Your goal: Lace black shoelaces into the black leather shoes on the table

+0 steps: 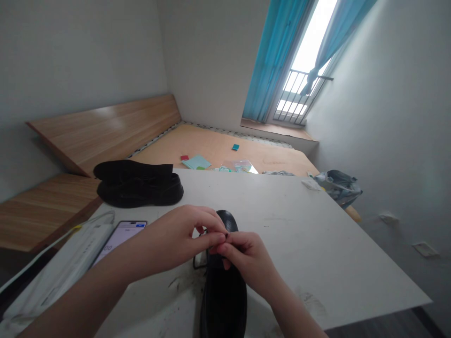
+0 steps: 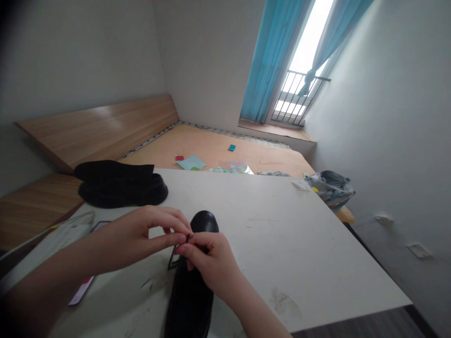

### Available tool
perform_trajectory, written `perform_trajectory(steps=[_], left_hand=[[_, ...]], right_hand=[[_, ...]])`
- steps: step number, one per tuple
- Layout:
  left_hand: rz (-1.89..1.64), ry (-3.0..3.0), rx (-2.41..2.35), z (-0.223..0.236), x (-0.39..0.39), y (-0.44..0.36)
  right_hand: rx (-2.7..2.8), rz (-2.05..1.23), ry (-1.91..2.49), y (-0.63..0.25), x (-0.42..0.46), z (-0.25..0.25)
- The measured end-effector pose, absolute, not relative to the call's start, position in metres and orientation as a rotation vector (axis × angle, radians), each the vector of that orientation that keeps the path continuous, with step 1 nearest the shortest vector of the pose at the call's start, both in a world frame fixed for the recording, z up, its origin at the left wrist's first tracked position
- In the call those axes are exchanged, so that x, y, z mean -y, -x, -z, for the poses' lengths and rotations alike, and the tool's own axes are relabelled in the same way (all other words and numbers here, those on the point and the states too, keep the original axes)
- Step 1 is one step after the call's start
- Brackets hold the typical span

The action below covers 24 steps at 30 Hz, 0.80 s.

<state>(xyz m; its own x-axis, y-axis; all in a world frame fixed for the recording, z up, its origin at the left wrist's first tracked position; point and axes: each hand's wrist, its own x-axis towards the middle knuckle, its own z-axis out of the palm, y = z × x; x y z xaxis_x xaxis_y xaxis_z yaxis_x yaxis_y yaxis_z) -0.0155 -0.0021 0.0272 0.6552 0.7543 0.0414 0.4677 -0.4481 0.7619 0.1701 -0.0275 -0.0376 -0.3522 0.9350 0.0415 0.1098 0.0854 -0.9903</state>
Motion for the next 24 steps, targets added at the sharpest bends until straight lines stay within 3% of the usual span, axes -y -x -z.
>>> perform_trajectory(steps=[6,12,14,24], left_hand=[[-0.608,-2.083,-0.931,-0.030,0.006,0.011],[-0.210,-2.165,-1.275,-0.025,0.001,0.019],[-0.041,-2.256,-1.396,-0.013,-0.003,0.019],[0.075,-2.356,-1.524,0.015,-0.012,0.004]], right_hand=[[1.604,-1.328,1.067,-0.170,0.020,0.043],[2.156,-0.537,1.392,-0.175,0.021,0.034],[2.269,-0.410,1.477,-0.175,0.020,0.033],[2.409,-0.494,1.467,-0.173,0.015,0.033]])
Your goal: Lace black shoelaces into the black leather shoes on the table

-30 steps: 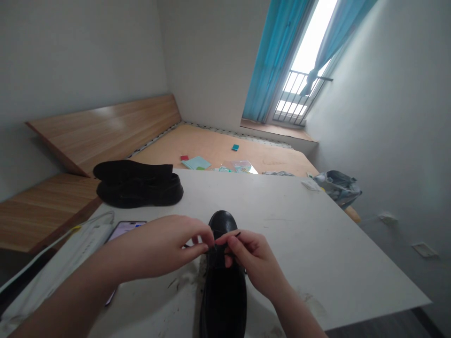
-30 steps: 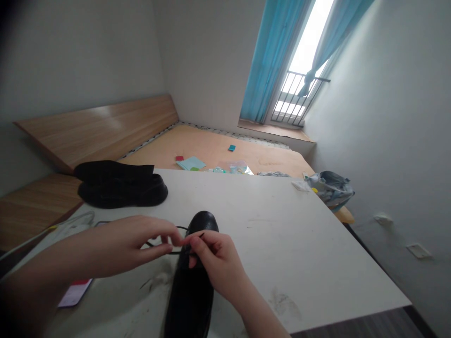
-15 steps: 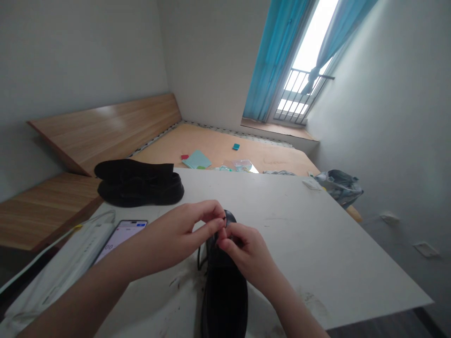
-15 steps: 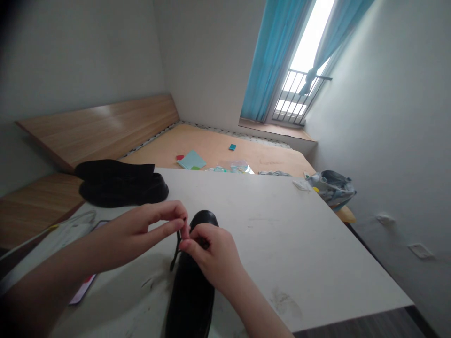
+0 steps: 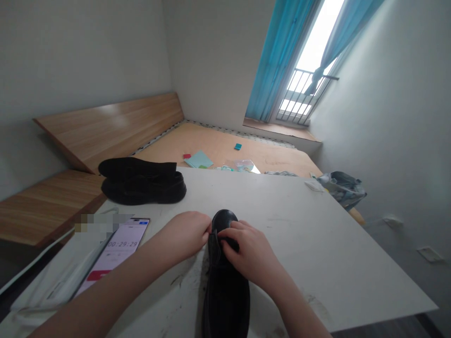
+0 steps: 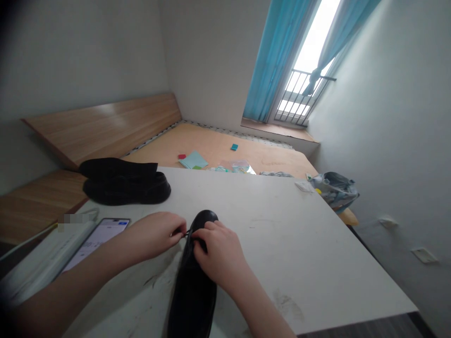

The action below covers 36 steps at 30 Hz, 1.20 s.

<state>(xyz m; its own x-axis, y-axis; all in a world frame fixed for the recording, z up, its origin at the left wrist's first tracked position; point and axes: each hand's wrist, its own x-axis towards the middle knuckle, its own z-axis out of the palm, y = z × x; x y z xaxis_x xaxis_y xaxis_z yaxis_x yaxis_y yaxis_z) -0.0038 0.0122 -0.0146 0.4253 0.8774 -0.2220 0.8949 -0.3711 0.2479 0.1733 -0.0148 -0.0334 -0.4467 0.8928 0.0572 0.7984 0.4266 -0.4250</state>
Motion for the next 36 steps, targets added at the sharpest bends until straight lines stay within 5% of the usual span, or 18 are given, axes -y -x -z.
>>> perform_trajectory(steps=[36], left_hand=[[-0.097,-2.293,-1.411,0.002,-0.017,0.012]], right_hand=[[2.415,-0.483,1.556,-0.168,0.017,0.036]])
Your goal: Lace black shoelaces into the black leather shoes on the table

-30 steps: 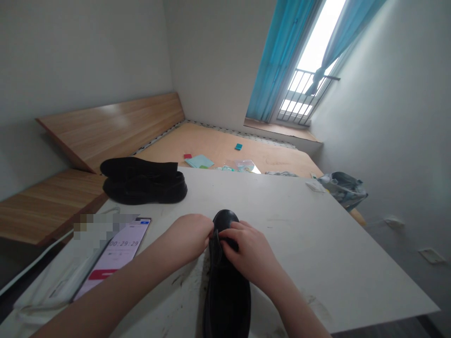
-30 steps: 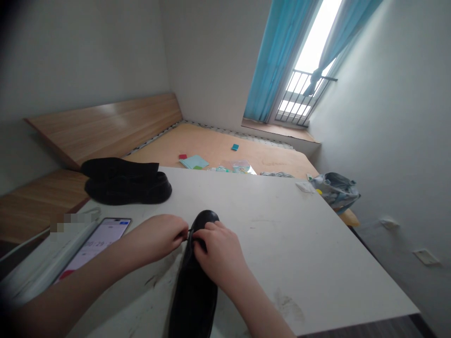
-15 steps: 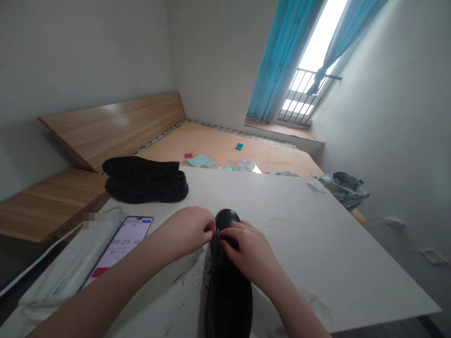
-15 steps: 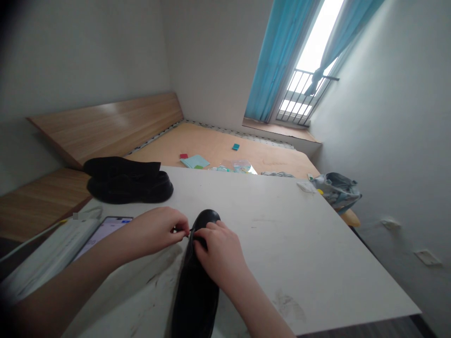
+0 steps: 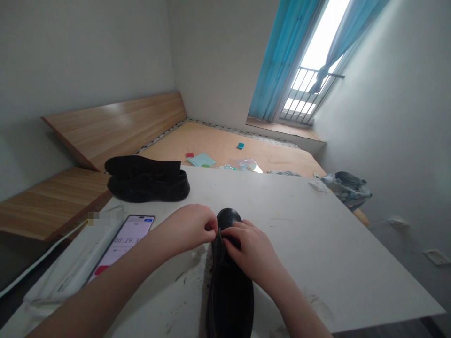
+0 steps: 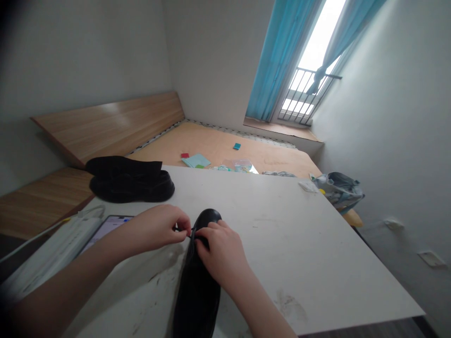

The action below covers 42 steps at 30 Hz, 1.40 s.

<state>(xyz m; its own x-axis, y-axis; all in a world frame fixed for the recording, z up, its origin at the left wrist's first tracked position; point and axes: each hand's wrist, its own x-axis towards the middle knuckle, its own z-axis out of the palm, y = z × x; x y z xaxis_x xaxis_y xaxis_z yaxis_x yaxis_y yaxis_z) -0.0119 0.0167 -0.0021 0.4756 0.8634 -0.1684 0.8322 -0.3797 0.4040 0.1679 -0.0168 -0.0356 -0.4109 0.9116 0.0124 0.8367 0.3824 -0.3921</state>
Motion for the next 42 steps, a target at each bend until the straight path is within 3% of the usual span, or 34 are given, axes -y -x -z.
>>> perform_trajectory(steps=[42], left_hand=[[-0.011,-2.325,-1.484,0.014,-0.020,0.013]], right_hand=[[2.387,-0.415,1.618,-0.160,0.020,0.036]])
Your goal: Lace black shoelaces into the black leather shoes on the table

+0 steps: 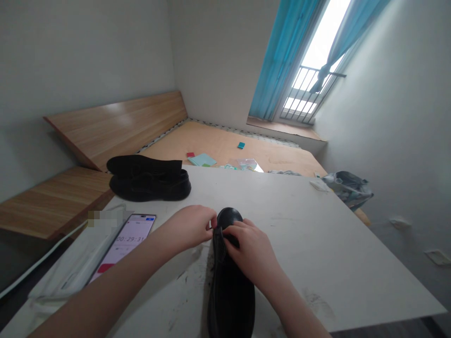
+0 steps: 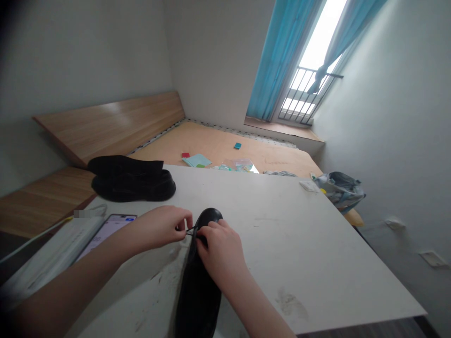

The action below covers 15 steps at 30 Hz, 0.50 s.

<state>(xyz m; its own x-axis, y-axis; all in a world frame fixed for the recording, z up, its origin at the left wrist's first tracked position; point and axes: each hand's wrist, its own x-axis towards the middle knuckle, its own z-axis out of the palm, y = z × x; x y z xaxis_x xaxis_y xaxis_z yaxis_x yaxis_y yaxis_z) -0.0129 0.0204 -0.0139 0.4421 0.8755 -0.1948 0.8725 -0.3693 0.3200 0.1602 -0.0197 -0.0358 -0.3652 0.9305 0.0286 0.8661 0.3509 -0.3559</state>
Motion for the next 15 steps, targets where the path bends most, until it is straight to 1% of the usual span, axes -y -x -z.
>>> perform_trajectory(steps=[8,15], left_hand=[[0.050,-2.355,-1.479,0.0204,-0.0200,0.0084],[0.004,-2.381,-1.438,0.0174,-0.0218,0.0114]], right_hand=[[2.358,-0.437,1.616,-0.1619,0.0195,0.0404],[2.343,-0.474,1.604,-0.1632,0.0172,0.0406]])
